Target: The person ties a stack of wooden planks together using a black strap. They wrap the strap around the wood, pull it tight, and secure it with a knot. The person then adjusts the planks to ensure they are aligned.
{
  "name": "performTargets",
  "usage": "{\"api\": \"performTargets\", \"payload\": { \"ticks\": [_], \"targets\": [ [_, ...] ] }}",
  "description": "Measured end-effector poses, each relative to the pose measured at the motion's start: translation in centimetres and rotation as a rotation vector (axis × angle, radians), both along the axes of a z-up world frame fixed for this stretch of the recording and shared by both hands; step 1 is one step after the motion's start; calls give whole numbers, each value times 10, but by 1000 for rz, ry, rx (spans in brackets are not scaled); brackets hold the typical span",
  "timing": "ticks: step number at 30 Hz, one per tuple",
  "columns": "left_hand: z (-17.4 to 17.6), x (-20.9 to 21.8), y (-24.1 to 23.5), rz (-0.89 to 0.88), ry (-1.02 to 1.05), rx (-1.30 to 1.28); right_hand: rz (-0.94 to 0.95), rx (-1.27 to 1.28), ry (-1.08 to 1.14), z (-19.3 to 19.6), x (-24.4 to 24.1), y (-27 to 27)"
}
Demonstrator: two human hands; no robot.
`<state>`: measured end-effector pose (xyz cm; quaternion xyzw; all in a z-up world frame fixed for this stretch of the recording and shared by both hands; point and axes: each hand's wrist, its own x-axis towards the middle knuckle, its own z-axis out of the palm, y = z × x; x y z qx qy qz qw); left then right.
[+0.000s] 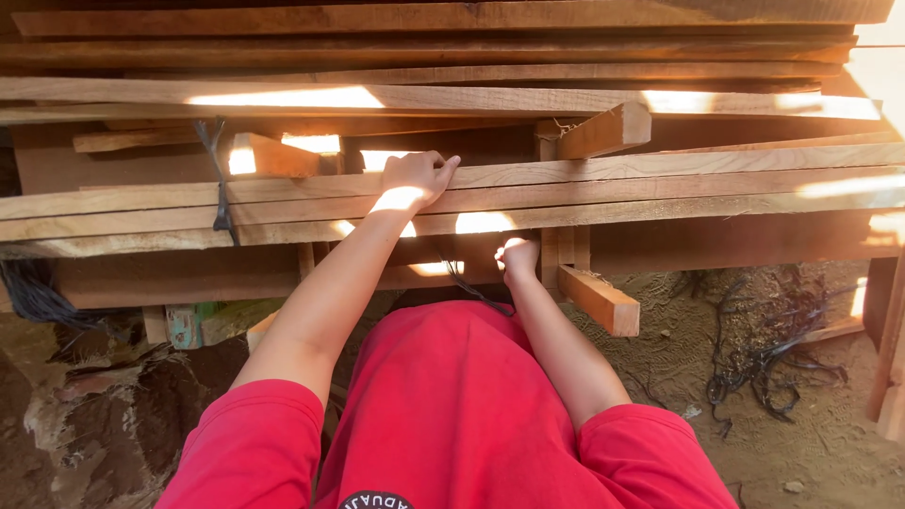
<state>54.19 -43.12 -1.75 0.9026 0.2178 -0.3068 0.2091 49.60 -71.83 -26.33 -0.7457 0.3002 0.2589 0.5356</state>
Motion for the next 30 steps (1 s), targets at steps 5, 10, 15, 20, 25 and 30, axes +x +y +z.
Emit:
{"api": "performTargets", "payload": {
  "ticks": [5, 10, 15, 20, 25, 30],
  "targets": [
    [-26, 31, 4, 80, 100, -163, -244, 68, -41, 40, -8, 13],
    [-36, 59, 8, 60, 290, -360, -17, 96, -95, 85, -20, 24],
    [-6, 86, -5, 30, 460, -444, 986, -213, -222, 56, -20, 3],
    [-110, 99, -27, -29, 457, -334, 207, 227, 90, 161, 33, 42],
    [-57, 96, -41, 232, 214, -292, 306, 215, 155, 143, 18, 29],
    [2, 59, -44, 58, -620, -199, 852, -119, 104, 212, 16, 31]
  ]
}}
